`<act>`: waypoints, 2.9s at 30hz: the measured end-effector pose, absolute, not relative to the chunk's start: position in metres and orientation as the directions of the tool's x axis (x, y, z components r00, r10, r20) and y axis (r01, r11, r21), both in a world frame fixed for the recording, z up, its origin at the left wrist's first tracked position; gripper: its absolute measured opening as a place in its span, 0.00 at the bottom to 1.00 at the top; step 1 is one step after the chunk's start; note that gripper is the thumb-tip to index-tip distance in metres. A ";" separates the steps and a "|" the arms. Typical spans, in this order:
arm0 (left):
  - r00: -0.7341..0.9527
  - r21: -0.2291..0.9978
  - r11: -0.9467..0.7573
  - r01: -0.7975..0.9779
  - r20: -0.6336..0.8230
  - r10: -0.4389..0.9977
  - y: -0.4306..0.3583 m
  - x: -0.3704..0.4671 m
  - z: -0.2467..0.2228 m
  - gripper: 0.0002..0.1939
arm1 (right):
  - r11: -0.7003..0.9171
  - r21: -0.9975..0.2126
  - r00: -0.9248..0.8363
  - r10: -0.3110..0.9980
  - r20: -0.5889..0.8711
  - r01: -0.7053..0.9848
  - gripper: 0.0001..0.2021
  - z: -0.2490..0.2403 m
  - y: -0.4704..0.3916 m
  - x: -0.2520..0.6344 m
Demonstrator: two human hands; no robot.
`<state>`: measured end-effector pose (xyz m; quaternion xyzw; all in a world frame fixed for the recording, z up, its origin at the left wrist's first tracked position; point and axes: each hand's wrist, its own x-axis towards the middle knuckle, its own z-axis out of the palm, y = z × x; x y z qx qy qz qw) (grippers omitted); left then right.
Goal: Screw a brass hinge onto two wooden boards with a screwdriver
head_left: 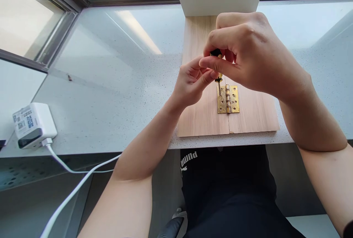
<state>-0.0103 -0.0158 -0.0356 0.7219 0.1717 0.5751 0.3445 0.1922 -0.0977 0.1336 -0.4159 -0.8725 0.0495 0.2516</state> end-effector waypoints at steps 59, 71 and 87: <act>0.312 0.701 -0.707 -0.087 0.694 0.649 -0.031 -0.014 -0.023 0.23 | 0.723 -0.373 -0.622 0.690 0.370 0.581 0.29 0.135 -0.097 0.195; 0.306 0.792 -0.585 -0.173 0.608 0.733 -0.040 -0.007 -0.012 0.32 | 0.648 -0.298 -0.581 0.761 0.288 0.701 0.23 0.128 -0.098 0.189; -0.040 0.669 -0.743 0.042 0.744 0.667 -0.059 0.006 -0.028 0.27 | 0.662 -0.388 -0.550 0.749 0.370 0.641 0.21 0.114 -0.091 0.189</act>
